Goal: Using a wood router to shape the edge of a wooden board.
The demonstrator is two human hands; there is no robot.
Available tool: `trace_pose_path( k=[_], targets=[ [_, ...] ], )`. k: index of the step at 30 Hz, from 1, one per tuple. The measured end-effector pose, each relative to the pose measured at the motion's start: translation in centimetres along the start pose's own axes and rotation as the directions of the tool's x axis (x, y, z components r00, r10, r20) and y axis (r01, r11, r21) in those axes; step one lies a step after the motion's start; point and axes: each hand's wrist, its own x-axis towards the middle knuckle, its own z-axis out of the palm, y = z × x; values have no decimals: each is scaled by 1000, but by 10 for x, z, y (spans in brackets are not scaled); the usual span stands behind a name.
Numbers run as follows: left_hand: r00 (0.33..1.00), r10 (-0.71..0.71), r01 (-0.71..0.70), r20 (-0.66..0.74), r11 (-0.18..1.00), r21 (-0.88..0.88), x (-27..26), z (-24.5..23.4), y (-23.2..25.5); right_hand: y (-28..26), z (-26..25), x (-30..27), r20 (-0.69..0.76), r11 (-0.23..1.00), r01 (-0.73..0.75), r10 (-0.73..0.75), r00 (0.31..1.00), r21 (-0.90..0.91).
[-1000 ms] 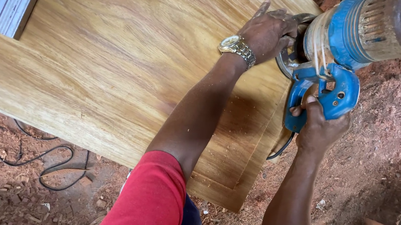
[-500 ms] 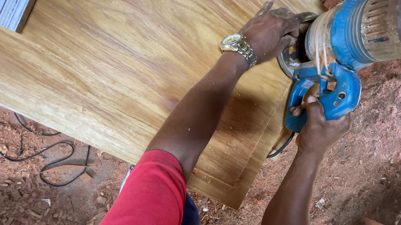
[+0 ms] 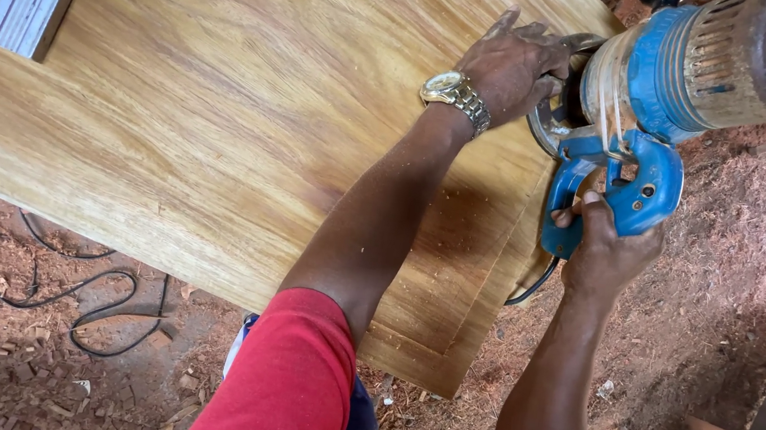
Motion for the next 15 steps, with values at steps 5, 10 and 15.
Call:
trace_pose_path(
  k=[5, 10, 15],
  targets=[
    [999, -39, 39, 9, 999, -12, 1, 1, 0, -2, 2, -2, 7, 999, -4, 4, 1000, 40],
    [999, -26, 26, -46, 1000, -6, 2, 8, -2, -5, 3, -5, -15, 995, -41, 43, 999, 91],
    [999, -33, 33, -10, 999, -41, -1, 3, 0, -4, 3, -7, -41, 996, -42, 46, 998, 81]
  ],
)
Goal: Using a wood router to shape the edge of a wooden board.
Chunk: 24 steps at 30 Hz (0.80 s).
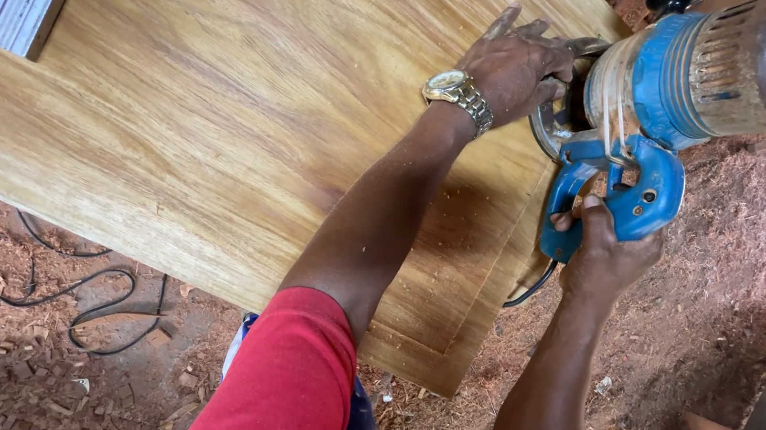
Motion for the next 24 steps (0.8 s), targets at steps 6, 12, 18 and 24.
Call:
trace_pose_path(
  k=[6, 12, 18, 24],
  targets=[
    [997, 18, -19, 70, 1000, 7, -5, -14, 7, 2, 0, -3, -6, 999, 1, -1, 1000, 39],
    [997, 39, -38, 70, 999, -18, -4, -11, 5, 9, -5, -4, -26, 997, -6, 4, 1000, -80],
    [997, 45, -44, 57, 999, -18, -6, -11, 5, 3, -4, -3, 0, 1000, 12, -12, 1000, -27],
    [1000, -8, 8, 10, 1000, 0, -15, -6, 14, 14, -17, 1, 98, 998, 68, -68, 993, 4]
  ],
)
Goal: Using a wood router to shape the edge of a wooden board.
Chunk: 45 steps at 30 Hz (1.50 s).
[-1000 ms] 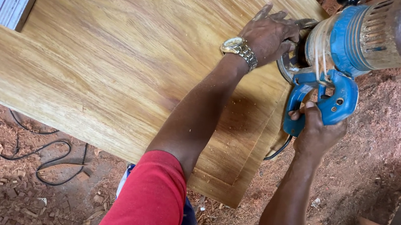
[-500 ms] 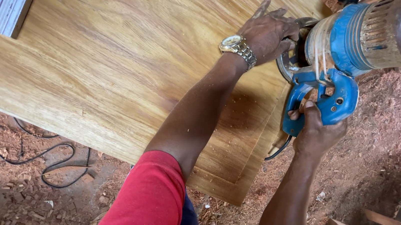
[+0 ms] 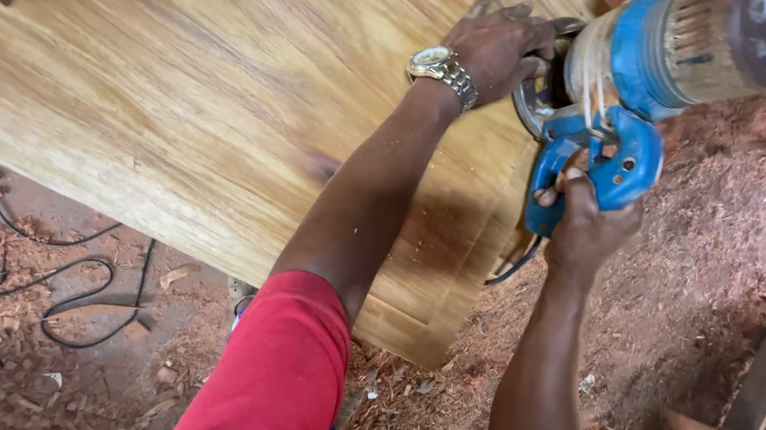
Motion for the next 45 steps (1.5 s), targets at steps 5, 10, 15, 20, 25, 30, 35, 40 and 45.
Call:
trace_pose_path(
  k=[5, 10, 15, 20, 25, 30, 35, 40, 45],
  targets=[
    [998, -53, 53, -42, 999, -7, -14, -17, 16, 3, -5, -2, 57, 992, 102, -106, 993, 68],
    [992, -52, 53, -111, 999, 7, -12, 5, 4, -1, -6, -1, 76, 998, 54, -51, 996, -44],
    [993, -22, 27, -114, 999, 43, -6, 7, 0, 5, -8, 4, 68, 995, 100, -100, 993, -3],
    [995, -36, 38, -89, 999, 21, -8, 3, 1, -4, -2, 3, 62, 997, 67, -65, 996, -30],
    [995, -73, 73, -66, 997, -15, -13, -7, 6, -3, -2, 4, 66, 996, 72, -67, 996, -62],
    [984, -11, 5, -179, 999, -31, -5, 10, -7, -19, 6, 1, 50, 995, 32, -28, 998, -93],
    [990, -63, 60, -125, 998, -28, -8, 4, -2, -4, 0, 8, 55, 998, 25, -22, 998, -56],
    [987, -76, 72, -141, 997, -34, -7, 1, 1, -12, 4, 7, 68, 996, 54, -50, 996, -70],
    [986, -73, 70, -152, 997, -22, -4, 5, -2, -15, 7, 7, 91, 998, 58, -56, 994, -16]
  ],
)
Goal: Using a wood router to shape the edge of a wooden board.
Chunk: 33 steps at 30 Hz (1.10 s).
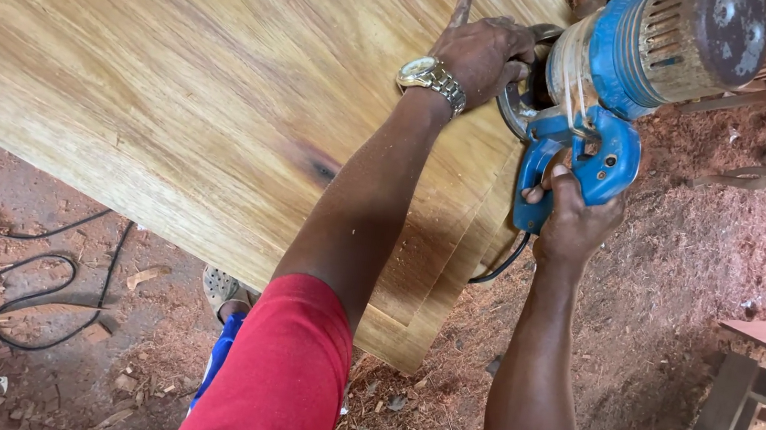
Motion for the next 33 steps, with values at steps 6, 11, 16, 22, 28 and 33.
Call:
trace_pose_path(
  k=[6, 11, 16, 22, 28, 33],
  targets=[
    [995, -59, 58, 74, 998, 10, -6, -11, 9, 8, -4, 2, 22, 1000, 24, -24, 999, 1],
    [1000, 9, -9, -8, 1000, 12, 2, 6, -4, -2, -1, 0, 1, 999, -39, 39, 999, -7],
    [1000, -12, 11, 24, 1000, 28, -4, -11, 8, 7, -5, -1, 20, 1000, -9, 10, 1000, -29],
    [991, 116, -123, 63, 984, 128, 5, 8, -16, 13, -11, -4, -9, 983, 58, -57, 998, 176],
    [981, -34, -46, -193, 918, -393, 10, 6, -25, -9, -69, -6, -222, 989, 143, -130, 966, 44],
    [984, -91, 51, -150, 966, -253, 13, 11, -20, -47, -126, -1, -246, 970, 237, -244, 938, -58]
  ],
)
